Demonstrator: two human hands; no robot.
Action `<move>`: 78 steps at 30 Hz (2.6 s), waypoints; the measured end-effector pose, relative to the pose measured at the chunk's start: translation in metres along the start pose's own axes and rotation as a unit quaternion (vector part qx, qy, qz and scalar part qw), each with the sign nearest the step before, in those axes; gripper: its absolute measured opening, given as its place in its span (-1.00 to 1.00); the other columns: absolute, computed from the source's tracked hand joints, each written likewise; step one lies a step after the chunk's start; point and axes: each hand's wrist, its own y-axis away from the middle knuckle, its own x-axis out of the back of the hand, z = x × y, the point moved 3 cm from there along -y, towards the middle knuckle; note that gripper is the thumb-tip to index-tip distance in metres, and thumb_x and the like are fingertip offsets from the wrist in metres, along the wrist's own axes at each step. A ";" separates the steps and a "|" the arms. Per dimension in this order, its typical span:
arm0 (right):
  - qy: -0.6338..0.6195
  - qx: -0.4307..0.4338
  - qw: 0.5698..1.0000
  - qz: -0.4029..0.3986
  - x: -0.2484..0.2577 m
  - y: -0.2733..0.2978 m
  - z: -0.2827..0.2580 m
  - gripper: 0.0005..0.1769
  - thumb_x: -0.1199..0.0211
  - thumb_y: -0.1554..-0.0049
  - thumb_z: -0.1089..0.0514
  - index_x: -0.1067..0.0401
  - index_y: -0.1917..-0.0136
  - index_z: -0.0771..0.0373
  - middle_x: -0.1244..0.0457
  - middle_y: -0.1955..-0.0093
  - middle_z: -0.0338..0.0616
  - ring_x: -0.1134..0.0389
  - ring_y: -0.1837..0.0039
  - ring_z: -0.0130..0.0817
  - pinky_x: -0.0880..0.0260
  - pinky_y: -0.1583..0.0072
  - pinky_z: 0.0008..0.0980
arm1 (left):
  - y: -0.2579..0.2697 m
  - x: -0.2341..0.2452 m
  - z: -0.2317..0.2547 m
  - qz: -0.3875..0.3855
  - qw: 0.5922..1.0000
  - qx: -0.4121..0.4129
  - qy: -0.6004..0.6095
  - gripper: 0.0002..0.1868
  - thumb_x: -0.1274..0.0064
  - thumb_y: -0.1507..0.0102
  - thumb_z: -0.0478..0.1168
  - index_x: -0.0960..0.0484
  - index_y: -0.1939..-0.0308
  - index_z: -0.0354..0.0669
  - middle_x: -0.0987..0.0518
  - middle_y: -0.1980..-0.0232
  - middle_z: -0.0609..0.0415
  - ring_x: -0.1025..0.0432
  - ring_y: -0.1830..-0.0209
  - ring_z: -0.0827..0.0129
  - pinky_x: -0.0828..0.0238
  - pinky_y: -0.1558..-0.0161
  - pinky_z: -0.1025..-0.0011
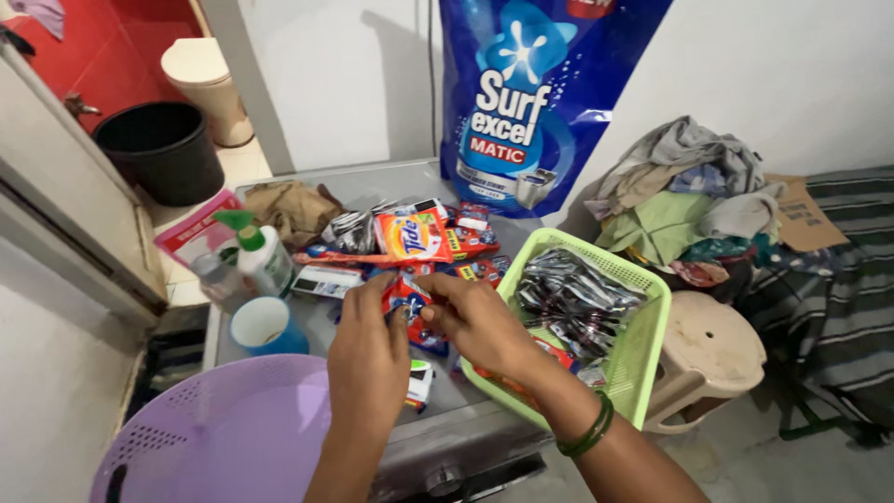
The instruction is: The person sorts various household items on a countertop and places them into two plastic baskets. They handle detergent packets, toothbrushes, toothpaste, and bottles, moving them from the counter into a green basket and a purple basket.
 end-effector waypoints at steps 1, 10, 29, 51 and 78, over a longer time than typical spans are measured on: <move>-0.015 -0.006 1.000 -0.007 0.005 0.002 -0.001 -0.57 -0.20 -0.18 0.23 -0.38 -0.33 0.27 -0.43 0.10 0.03 -0.48 0.13 -0.24 -0.45 0.06 -0.28 | -0.001 -0.001 0.005 0.024 0.999 -0.025 0.014 -0.57 -0.07 -0.29 -0.28 -0.46 -0.25 -0.20 -0.55 -0.13 -0.17 -0.50 -0.03 -0.09 -0.45 0.03 0.12; 0.168 0.204 0.964 0.023 0.071 0.033 0.004 -0.17 -0.47 0.07 0.04 -0.29 -0.38 0.40 -0.31 -0.11 0.19 -0.38 -0.08 0.12 -0.39 -0.09 -0.09 | -0.010 -0.059 0.038 -0.025 0.939 0.143 0.313 -0.61 -0.11 -0.25 -0.27 -0.45 -0.13 -0.31 -0.64 0.13 -0.11 -0.59 0.40 0.35 -0.64 0.49 0.41; 0.344 -0.062 0.923 -0.158 0.070 0.033 0.145 -0.25 -0.40 0.04 -0.17 -0.35 -0.28 0.29 -0.29 -0.18 0.15 -0.38 -0.19 0.11 -0.38 -0.21 -0.02 | 0.036 -0.162 0.033 0.003 0.970 -0.056 -0.238 -0.45 0.05 -0.11 -0.32 -0.49 -0.23 -0.23 -0.47 -0.28 -0.06 -0.33 -0.27 -0.02 -0.18 -0.26 -0.04; 0.304 0.109 0.944 -0.063 0.065 -0.077 0.102 -0.48 -0.41 0.08 0.07 -0.52 -0.16 0.19 -0.39 -0.06 0.12 -0.41 -0.14 0.09 -0.42 -0.15 -0.03 | -0.035 -0.164 -0.017 0.012 0.999 0.031 -0.004 -0.36 0.06 -0.20 -0.42 -0.27 -0.39 -0.41 -0.34 -0.39 -0.32 -0.24 -0.39 -0.17 -0.16 -0.39 0.08; 0.237 0.026 0.969 -0.064 0.037 -0.091 0.101 -0.31 -0.41 0.14 -0.12 -0.42 -0.20 0.25 -0.41 -0.04 0.14 -0.43 -0.12 0.07 -0.43 -0.15 -0.05 | -0.037 -0.162 -0.064 0.026 0.975 0.121 0.187 -0.43 0.13 -0.39 -0.15 -0.24 -0.45 -0.28 -0.44 -0.38 -0.26 -0.41 -0.33 -0.04 -0.32 -0.25 0.21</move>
